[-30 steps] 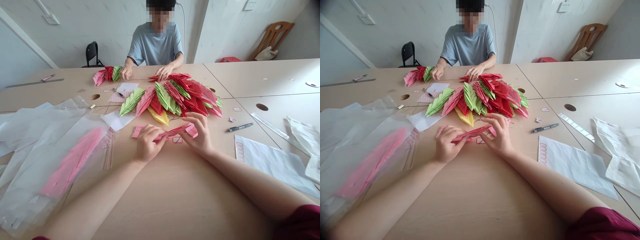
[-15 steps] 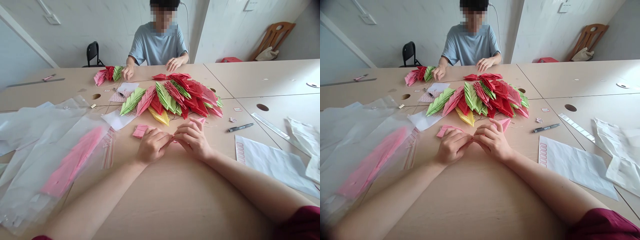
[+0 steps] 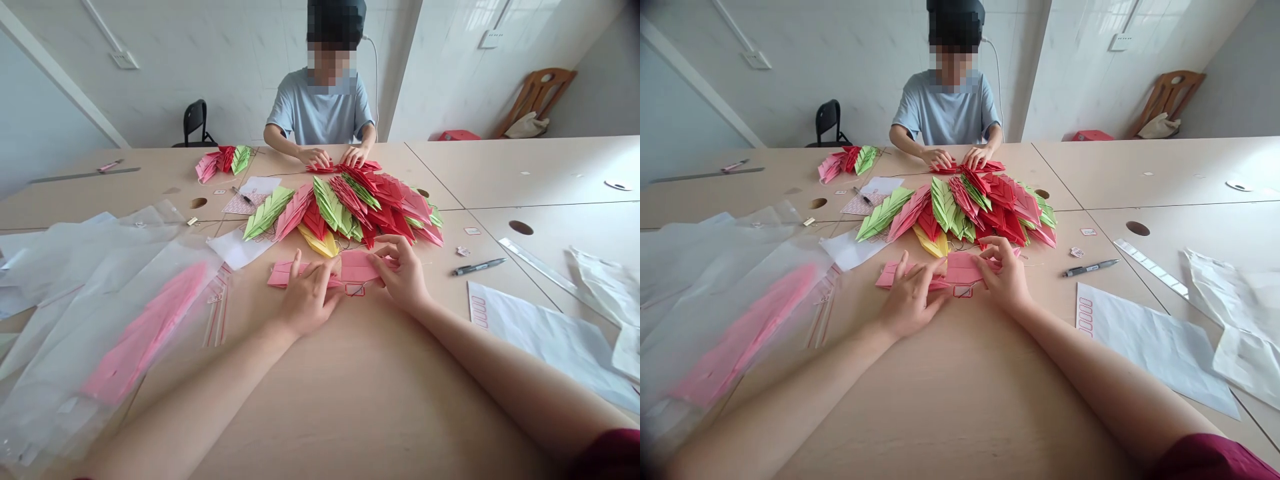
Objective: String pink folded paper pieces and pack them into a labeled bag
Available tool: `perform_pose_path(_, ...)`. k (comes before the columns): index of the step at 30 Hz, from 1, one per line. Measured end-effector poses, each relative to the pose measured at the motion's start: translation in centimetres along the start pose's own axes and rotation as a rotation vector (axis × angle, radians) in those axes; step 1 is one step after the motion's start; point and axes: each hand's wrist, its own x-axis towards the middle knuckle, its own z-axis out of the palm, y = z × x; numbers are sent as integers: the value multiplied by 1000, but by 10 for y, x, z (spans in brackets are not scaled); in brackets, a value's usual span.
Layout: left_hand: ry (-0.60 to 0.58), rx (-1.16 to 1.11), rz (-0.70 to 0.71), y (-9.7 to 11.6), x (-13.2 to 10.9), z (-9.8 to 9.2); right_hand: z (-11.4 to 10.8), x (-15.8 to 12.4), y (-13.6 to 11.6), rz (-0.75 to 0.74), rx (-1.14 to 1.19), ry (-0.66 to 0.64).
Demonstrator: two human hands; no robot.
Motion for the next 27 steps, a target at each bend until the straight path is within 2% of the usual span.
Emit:
perform_pose_path(6,24,109,-93,-5,-1,5,1,0,5,48,63,-6)
perform_pose_path(13,89,70,-134,-10,-1,3,2,-1,10,-51,-90,19)
perform_pose_path(17,74,85,-180,-7,0,2,2,-1,10,-62,-107,-9)
perform_pose_path(21,58,87,-198,-7,0,2,1,-3,4,-136,-141,-24)
perform_pose_path(27,139,36,-237,-7,-1,-1,1,-7,-4,-244,-246,-83)
